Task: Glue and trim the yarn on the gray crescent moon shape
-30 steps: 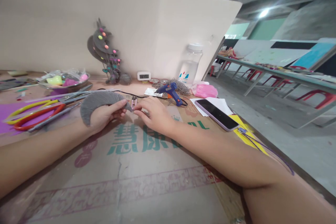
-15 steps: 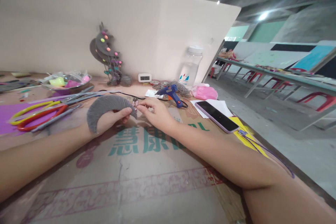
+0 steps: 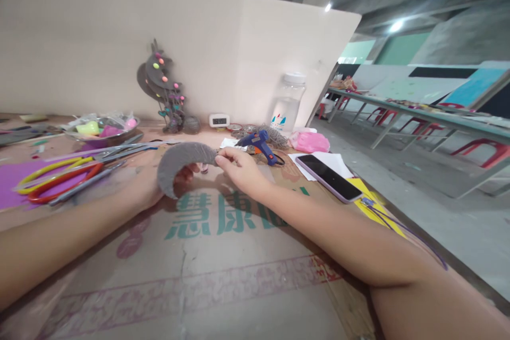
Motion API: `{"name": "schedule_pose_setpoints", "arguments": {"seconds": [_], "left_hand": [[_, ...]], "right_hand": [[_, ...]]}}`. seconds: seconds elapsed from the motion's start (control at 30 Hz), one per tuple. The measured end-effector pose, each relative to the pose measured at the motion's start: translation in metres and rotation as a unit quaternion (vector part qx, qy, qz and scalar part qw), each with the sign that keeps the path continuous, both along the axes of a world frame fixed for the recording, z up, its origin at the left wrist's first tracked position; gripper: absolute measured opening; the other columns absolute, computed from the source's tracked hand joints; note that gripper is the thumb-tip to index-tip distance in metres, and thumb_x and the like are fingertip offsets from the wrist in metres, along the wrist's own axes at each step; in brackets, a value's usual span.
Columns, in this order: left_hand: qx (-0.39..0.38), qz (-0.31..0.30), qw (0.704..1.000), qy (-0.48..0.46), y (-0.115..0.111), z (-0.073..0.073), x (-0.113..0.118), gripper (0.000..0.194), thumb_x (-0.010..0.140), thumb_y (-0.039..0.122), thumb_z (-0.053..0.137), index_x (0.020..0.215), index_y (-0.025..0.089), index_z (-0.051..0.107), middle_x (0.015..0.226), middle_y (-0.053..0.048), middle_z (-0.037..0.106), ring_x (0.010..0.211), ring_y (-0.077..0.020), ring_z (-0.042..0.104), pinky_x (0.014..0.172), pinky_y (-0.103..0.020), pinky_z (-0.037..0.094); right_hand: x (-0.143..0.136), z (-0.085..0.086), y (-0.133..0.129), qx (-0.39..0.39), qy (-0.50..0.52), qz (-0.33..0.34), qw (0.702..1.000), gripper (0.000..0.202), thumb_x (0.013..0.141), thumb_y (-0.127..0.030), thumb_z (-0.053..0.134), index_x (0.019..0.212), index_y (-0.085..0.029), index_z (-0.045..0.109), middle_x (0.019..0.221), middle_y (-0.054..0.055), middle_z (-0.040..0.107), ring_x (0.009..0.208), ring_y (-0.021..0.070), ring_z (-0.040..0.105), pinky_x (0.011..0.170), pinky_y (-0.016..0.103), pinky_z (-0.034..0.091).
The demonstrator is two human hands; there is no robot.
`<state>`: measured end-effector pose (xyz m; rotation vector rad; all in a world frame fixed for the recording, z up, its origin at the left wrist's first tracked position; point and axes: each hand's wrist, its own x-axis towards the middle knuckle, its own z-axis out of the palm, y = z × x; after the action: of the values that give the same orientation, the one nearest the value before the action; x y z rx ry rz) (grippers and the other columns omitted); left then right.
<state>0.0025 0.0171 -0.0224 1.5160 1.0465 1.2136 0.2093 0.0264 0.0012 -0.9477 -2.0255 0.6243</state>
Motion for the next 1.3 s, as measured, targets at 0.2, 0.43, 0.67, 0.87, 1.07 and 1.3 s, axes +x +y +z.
{"name": "schedule_pose_setpoints", "arguments": {"seconds": [0.2, 0.43, 0.67, 0.87, 1.07, 1.3], "left_hand": [[-0.098, -0.059, 0.993, -0.028, -0.006, 0.008, 0.0, 0.051, 0.082, 0.062, 0.049, 0.068, 0.017, 0.068, 0.063, -0.005, 0.067, 0.055, -0.0176, 0.06, 0.052, -0.027, 0.046], [-0.074, -0.061, 0.994, 0.044, -0.015, 0.01, 0.004, 0.028, 0.075, 0.04, 0.07, 0.093, 0.018, 0.065, 0.064, 0.003, 0.062, 0.045, -0.0089, 0.048, 0.041, -0.019, 0.035], [-0.04, -0.048, 0.998, -0.027, -0.015, 0.01, 0.009, 0.033, 0.074, 0.045, 0.069, 0.085, 0.019, 0.052, 0.06, 0.005, 0.059, 0.046, -0.0101, 0.053, 0.044, -0.02, 0.043], [-0.019, -0.059, 0.998, -0.007, -0.019, 0.01, 0.012, 0.032, 0.074, 0.045, 0.068, 0.085, 0.017, 0.057, 0.065, 0.003, 0.059, 0.053, -0.0116, 0.054, 0.048, -0.021, 0.044], [0.031, -0.064, 0.996, 0.059, -0.021, 0.013, 0.011, 0.026, 0.083, 0.042, 0.059, 0.089, 0.017, 0.062, 0.079, -0.001, 0.063, 0.071, -0.0157, 0.056, 0.059, -0.023, 0.042], [0.006, -0.043, 0.998, 0.045, -0.019, 0.006, 0.008, 0.028, 0.087, 0.046, 0.053, 0.088, 0.018, 0.059, 0.084, -0.001, 0.062, 0.078, -0.0181, 0.057, 0.065, -0.026, 0.044]], "right_hand": [[0.004, 0.008, 0.008, 0.062, -0.144, 0.057, 0.986, 0.017, 0.087, -0.025, 0.052, 0.074, -0.017, 0.059, 0.08, 0.004, 0.061, 0.082, 0.0172, 0.056, 0.08, 0.032, 0.042], [0.012, 0.028, -0.001, 0.221, -0.067, -0.044, 0.972, 0.018, 0.089, -0.029, 0.056, 0.104, -0.021, 0.061, 0.112, 0.009, 0.062, 0.109, 0.0231, 0.054, 0.097, 0.04, 0.039], [0.002, 0.022, -0.015, 0.093, -0.087, -0.032, 0.991, 0.024, 0.09, -0.031, 0.053, 0.074, -0.019, 0.065, 0.07, 0.002, 0.063, 0.07, 0.0159, 0.055, 0.065, 0.029, 0.041], [-0.014, -0.005, -0.016, -0.111, -0.01, 0.024, 0.993, 0.02, 0.086, -0.031, 0.054, 0.07, -0.02, 0.061, 0.057, -0.002, 0.054, 0.051, 0.0117, 0.046, 0.047, 0.025, 0.037], [-0.015, -0.005, -0.022, -0.125, -0.008, 0.044, 0.991, 0.023, 0.086, -0.028, 0.051, 0.066, -0.019, 0.054, 0.056, -0.003, 0.051, 0.051, 0.0096, 0.045, 0.048, 0.023, 0.037], [-0.002, -0.002, -0.009, -0.002, 0.072, -0.067, 0.995, 0.024, 0.086, -0.037, 0.054, 0.072, -0.019, 0.052, 0.063, -0.004, 0.048, 0.058, 0.0097, 0.044, 0.055, 0.022, 0.037]]}}
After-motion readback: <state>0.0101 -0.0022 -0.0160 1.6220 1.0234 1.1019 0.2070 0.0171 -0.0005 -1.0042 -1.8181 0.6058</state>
